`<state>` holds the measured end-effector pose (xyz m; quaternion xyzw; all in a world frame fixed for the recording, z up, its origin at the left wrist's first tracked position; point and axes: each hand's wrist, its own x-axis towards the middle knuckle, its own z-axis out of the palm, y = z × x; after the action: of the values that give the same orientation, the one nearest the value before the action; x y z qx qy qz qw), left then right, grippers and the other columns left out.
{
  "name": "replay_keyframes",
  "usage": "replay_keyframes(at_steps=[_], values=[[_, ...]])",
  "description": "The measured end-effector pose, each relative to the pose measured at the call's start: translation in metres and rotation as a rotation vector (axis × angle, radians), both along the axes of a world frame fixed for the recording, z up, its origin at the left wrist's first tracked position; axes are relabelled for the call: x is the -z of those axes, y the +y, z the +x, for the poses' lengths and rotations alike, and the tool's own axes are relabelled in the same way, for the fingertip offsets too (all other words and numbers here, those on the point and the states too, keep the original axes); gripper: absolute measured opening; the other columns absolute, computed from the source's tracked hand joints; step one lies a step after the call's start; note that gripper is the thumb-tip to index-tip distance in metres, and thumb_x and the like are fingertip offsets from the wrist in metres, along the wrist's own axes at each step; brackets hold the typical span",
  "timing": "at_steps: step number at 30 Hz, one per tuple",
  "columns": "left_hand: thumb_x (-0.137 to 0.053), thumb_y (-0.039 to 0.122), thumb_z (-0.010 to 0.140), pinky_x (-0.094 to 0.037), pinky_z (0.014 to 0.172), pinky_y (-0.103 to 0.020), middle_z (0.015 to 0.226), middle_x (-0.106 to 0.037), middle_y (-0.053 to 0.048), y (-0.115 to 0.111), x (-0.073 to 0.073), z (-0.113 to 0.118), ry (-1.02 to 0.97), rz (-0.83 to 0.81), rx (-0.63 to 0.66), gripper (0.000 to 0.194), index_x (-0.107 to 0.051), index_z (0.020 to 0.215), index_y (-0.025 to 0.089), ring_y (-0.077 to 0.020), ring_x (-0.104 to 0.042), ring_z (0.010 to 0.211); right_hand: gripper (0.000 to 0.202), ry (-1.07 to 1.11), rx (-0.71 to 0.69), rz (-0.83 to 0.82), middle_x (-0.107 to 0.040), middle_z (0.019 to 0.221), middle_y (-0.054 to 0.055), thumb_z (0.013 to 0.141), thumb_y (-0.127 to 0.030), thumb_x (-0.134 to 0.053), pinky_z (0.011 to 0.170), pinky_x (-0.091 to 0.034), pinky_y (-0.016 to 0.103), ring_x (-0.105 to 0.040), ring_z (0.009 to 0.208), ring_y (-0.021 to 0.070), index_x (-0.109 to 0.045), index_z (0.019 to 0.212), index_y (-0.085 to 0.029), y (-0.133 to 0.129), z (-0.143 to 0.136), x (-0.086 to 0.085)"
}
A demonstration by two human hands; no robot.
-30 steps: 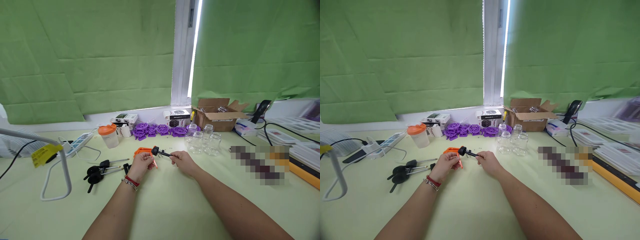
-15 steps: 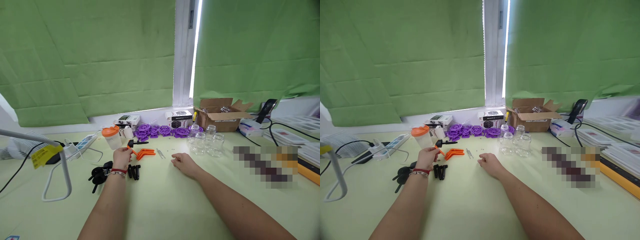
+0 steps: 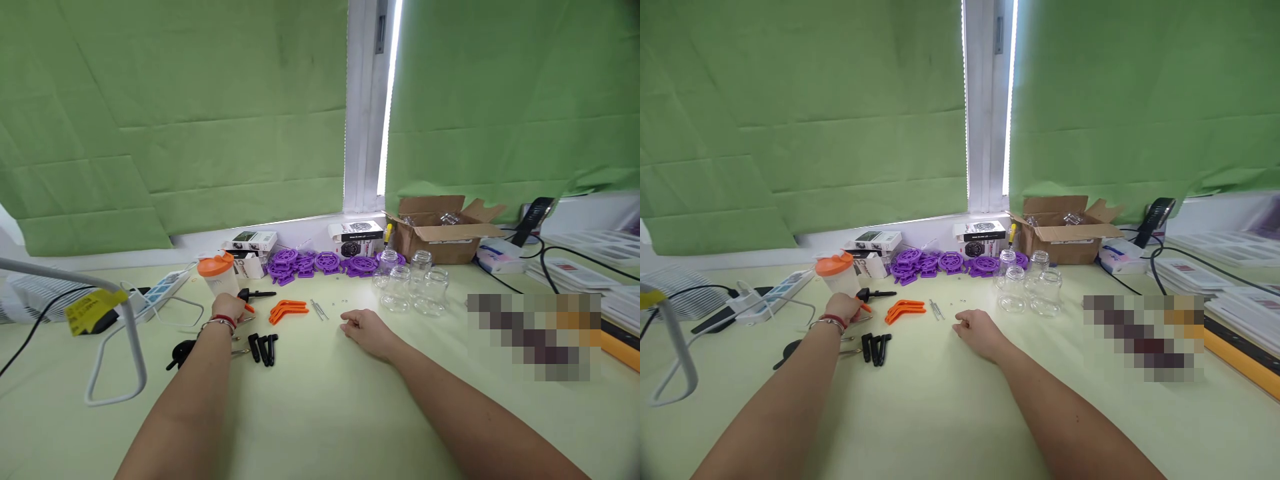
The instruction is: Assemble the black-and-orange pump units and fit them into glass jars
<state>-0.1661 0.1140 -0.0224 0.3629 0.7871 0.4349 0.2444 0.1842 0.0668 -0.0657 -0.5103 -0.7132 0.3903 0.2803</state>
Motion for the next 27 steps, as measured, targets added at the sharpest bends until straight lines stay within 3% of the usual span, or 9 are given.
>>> replay_keyframes(at_steps=[4, 9, 12, 18, 24, 27], values=[[-0.056, 0.031, 0.083, -0.048, 0.081, -0.039, 0.112, -0.056, -0.01, 0.003, -0.003, 0.0, 0.241, -0.226, 0.003, 0.034, -0.054, 0.111, 0.013, -0.0207, -0.057, 0.098, 0.045, -0.022, -0.006, 0.004, -0.065, 0.078, 0.004, 0.078, -0.039, -0.051, 0.065, -0.043, 0.028, -0.057, 0.067, 0.0163, -0.059, 0.114, -0.014, -0.001, 0.0, -0.001], [-0.069, 0.021, 0.063, -0.049, 0.066, -0.034, 0.092, -0.066, -0.02, 0.004, -0.007, 0.01, 0.467, -0.294, 0.028, 0.022, -0.065, 0.081, 0.009, -0.0322, -0.062, 0.092, 0.045, -0.034, -0.015, 0.01, -0.064, 0.078, 0.004, 0.079, -0.039, -0.05, 0.067, -0.044, 0.028, -0.057, 0.068, 0.0159, -0.058, 0.116, -0.014, -0.002, 0.0, -0.002], [-0.066, 0.02, 0.061, -0.048, 0.061, -0.033, 0.091, -0.068, -0.02, 0.002, -0.008, 0.014, 0.542, -0.315, 0.051, 0.021, -0.065, 0.08, 0.01, -0.0323, -0.064, 0.088, 0.045, -0.041, -0.017, 0.019, -0.063, 0.078, 0.004, 0.079, -0.04, -0.049, 0.067, -0.044, 0.028, -0.057, 0.068, 0.0159, -0.059, 0.115, -0.014, -0.002, 0.0, -0.003], [-0.063, 0.02, 0.06, -0.046, 0.055, -0.03, 0.09, -0.068, -0.019, 0.001, -0.007, 0.012, 0.579, -0.354, 0.084, 0.025, -0.065, 0.083, 0.011, -0.0301, -0.065, 0.084, 0.045, -0.048, -0.019, 0.033, -0.062, 0.075, 0.003, 0.079, -0.04, -0.05, 0.067, -0.044, 0.028, -0.056, 0.067, 0.0156, -0.059, 0.115, -0.014, -0.003, 0.001, -0.003], [-0.062, 0.03, 0.066, -0.046, 0.046, -0.028, 0.067, -0.069, -0.013, 0.008, 0.0, 0.005, 0.493, -0.407, 0.129, 0.029, -0.065, 0.087, 0.01, -0.0236, -0.065, 0.057, 0.045, -0.047, -0.017, 0.023, -0.063, 0.078, 0.004, 0.078, -0.039, -0.051, 0.067, -0.044, 0.028, -0.056, 0.068, 0.0159, -0.059, 0.115, -0.014, -0.004, 0.0, -0.005], [-0.059, 0.034, 0.069, -0.046, 0.045, -0.029, 0.067, -0.069, -0.012, 0.011, 0.002, 0.002, 0.476, -0.415, 0.134, 0.031, -0.064, 0.089, 0.01, -0.023, -0.064, 0.052, 0.044, -0.049, -0.02, 0.03, -0.063, 0.076, 0.004, 0.078, -0.038, -0.05, 0.068, -0.044, 0.029, -0.056, 0.067, 0.0159, -0.06, 0.114, -0.014, -0.004, 0.0, -0.006]])
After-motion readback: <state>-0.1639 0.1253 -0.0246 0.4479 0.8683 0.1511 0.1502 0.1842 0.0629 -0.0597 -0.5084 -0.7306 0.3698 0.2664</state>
